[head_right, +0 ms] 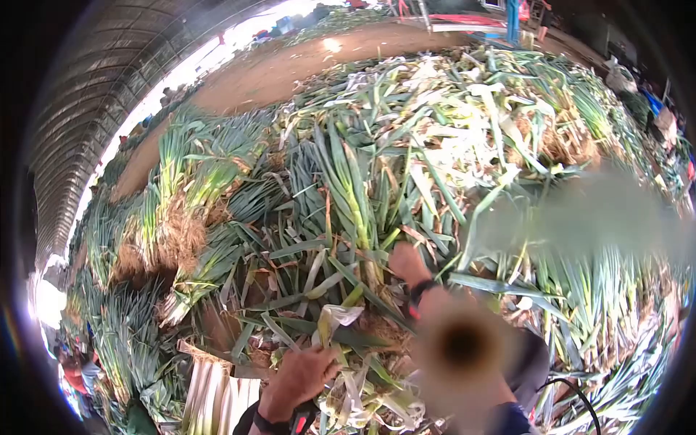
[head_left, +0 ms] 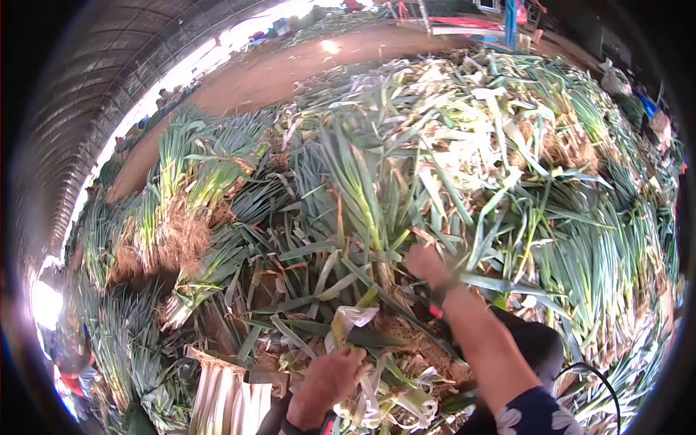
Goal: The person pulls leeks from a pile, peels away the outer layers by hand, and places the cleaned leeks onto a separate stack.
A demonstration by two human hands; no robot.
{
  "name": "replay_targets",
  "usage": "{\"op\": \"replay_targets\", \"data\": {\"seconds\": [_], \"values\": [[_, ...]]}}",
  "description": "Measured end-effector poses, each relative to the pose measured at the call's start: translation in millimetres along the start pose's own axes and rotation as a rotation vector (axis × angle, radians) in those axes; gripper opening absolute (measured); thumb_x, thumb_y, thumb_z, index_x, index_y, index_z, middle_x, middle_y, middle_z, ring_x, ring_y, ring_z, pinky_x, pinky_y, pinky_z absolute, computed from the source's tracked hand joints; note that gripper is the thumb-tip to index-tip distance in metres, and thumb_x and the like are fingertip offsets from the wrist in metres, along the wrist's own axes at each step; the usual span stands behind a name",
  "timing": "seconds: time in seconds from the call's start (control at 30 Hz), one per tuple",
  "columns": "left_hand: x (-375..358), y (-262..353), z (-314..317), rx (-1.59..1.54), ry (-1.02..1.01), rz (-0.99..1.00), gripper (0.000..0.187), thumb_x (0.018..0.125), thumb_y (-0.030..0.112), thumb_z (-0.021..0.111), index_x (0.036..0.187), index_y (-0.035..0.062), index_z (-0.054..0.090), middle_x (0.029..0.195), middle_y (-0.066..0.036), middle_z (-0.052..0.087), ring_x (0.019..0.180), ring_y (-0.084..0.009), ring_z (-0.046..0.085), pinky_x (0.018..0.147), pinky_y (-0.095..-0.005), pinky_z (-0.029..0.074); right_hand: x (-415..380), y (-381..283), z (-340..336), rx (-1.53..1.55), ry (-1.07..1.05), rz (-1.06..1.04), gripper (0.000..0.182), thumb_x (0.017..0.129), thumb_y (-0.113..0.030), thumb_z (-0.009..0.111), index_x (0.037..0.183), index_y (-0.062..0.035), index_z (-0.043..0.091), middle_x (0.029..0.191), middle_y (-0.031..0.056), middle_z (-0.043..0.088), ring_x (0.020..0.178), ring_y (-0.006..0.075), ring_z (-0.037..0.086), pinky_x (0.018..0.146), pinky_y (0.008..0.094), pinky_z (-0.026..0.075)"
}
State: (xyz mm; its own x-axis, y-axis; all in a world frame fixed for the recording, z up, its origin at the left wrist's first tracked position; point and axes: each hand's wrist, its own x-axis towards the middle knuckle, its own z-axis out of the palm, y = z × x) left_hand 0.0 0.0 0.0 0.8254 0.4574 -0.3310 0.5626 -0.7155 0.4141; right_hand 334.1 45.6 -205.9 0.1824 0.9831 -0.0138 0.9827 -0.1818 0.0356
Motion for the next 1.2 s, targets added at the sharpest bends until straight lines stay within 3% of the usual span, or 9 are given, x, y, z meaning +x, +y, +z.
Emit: {"op": "replay_targets", "data": {"seconds": [0.33,0.4,0.5,0.77,0.97,1.03,1.07,1.1,1.2], "values": [[10.1,-21.3,5.9,0.164,0.195,-0.058,0.020,0.079,0.018,0.066,0.093,0.0043,0.062,0.080,-0.013,0.065,0.082,-0.0321,0.067,0.065,-0.0422,0.055,5.3,-95.3,86.7,0.729,-0.097,0.590,0.040,0.085,-0.035,0.057,0.096,0.0034,0.061,0.097,0.0266,0.065,0.092,0.0418,0.063,0.083,0.0455,0.051],[9.5,-24.3,-2.6,0.280,0.108,0.070,0.032,0.086,0.013,0.062,0.116,0.0031,0.058,0.086,-0.008,0.066,0.068,-0.0193,0.063,0.057,-0.0311,0.050,16.7,-90.0,89.2,0.979,0.067,0.608,0.036,0.086,-0.032,0.056,0.098,0.0024,0.060,0.090,0.0208,0.067,0.086,0.0376,0.064,0.079,0.0435,0.052],[9.6,-9.2,-16.2,0.116,0.104,0.042,0.020,0.087,0.017,0.060,0.104,0.0066,0.058,0.088,-0.015,0.062,0.078,-0.0348,0.065,0.069,-0.0445,0.051,38.1,-65.2,50.7,1.458,0.022,0.699,0.034,0.091,-0.033,0.055,0.093,0.0003,0.061,0.079,0.0126,0.066,0.075,0.0272,0.065,0.068,0.0390,0.052],[11.1,-18.3,-20.3,0.025,0.206,0.029,0.026,0.092,0.027,0.059,0.108,0.0068,0.059,0.089,-0.016,0.063,0.077,-0.0344,0.064,0.069,-0.0431,0.051,55.3,-18.4,-104.3,1.754,-0.194,0.175,0.035,0.094,-0.036,0.060,0.102,-0.0031,0.066,0.082,0.0034,0.066,0.066,0.0105,0.059,0.059,0.0246,0.049],[60.0,-61.1,14.5,-0.990,0.549,-0.093,0.032,0.088,0.020,0.068,0.114,0.0043,0.060,0.098,-0.017,0.066,0.090,-0.0320,0.066,0.077,-0.0358,0.053,-66.8,-66.4,-244.0,1.660,-0.443,0.124,0.042,0.096,-0.032,0.057,0.127,-0.0031,0.056,0.102,0.0047,0.066,0.086,0.0122,0.062,0.072,0.0262,0.052],[76.3,-96.6,53.8,-1.041,0.422,0.274,0.038,0.096,0.030,0.058,0.123,0.0042,0.053,0.121,-0.018,0.062,0.105,-0.0285,0.064,0.086,-0.0406,0.055,-105.2,-88.7,-261.6,1.375,-0.593,0.261,0.049,0.094,-0.035,0.062,0.129,-0.0024,0.053,0.112,0.0070,0.064,0.094,0.0147,0.060,0.079,0.0283,0.052],[59.9,-39.4,1.2,-1.830,0.242,-0.263,0.049,0.099,0.043,0.049,0.131,0.0061,0.049,0.126,-0.018,0.059,0.111,-0.0292,0.061,0.088,-0.0429,0.054,-124.6,-96.6,-257.4,1.453,-0.685,0.183,0.056,0.092,-0.038,0.064,0.133,-0.0019,0.049,0.116,0.0092,0.062,0.100,0.0160,0.058,0.082,0.0291,0.051],[81.0,-69.2,37.7,-1.940,0.125,0.008,0.057,0.099,0.048,0.045,0.137,0.0057,0.045,0.128,-0.019,0.057,0.107,-0.0279,0.062,0.086,-0.0437,0.054,-144.1,-102.3,-248.9,1.526,-0.774,0.105,0.064,0.090,-0.041,0.066,0.136,-0.0013,0.045,0.119,0.0113,0.060,0.106,0.0173,0.056,0.085,0.0299,0.050],[78.3,-29.8,20.0,-1.893,0.307,-0.135,0.045,0.101,0.040,0.046,0.122,0.0007,0.051,0.099,-0.011,0.065,0.079,-0.0198,0.064,0.066,-0.0386,0.056,-187.4,-120.7,-194.8,1.261,-0.752,-0.031,0.073,0.089,-0.043,0.066,0.140,-0.0001,0.036,0.125,0.0148,0.055,0.115,0.0176,0.051,0.088,0.0301,0.050]]}}
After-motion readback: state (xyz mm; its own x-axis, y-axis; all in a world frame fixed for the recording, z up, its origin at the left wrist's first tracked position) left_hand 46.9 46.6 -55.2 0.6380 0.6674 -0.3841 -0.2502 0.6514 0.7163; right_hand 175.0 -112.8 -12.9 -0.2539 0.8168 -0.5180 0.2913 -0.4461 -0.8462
